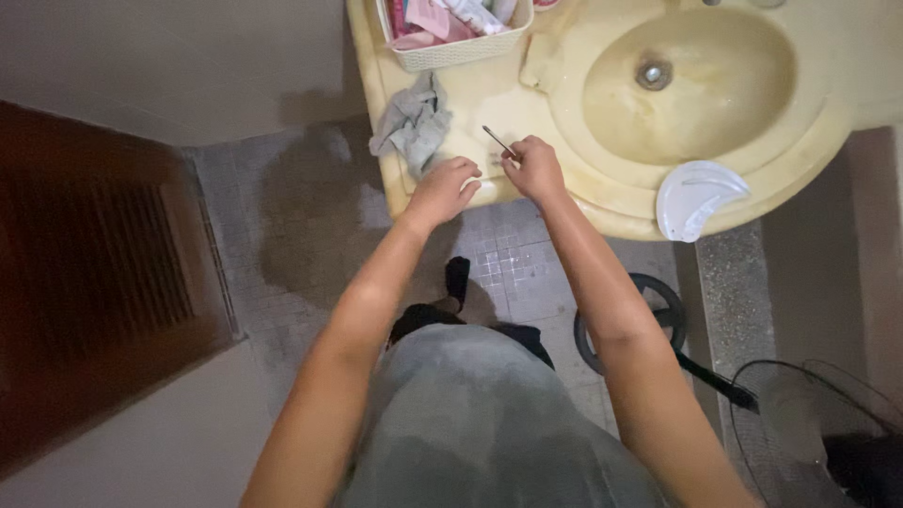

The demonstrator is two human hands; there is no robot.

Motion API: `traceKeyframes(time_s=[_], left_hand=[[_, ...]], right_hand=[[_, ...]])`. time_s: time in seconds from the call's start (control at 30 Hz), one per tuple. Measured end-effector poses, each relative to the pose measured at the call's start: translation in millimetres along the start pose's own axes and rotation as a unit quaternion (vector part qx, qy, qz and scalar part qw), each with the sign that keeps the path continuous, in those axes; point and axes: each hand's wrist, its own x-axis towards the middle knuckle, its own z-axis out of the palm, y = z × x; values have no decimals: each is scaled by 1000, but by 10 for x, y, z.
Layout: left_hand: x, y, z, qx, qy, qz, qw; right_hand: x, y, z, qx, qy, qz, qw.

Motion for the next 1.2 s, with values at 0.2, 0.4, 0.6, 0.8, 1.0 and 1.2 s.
traceKeyframes(time_s=[0.2,0.4,0.6,0.8,1.0,1.2], left_hand=[[246,-224,-71,-6,5,-23,1000],[335,-409,-50,17,8,-21,1000],[302,-408,-2,13,20,-45,999],[407,8,8,23,16,-6,1000],[681,1125,491,-78,-7,34,996],[822,2475,1573,-92,-105,216,966]], right_hand=[[493,89,57,-13,-43,65,997],[716,122,141,-63,-96,63,991],[710,135,160,-40,-107,58,992],[347,152,-174,69,-55,107,990],[-772,652,-980,333,23,155,930],[-2455,1313,-1767,430,153,196,868]])
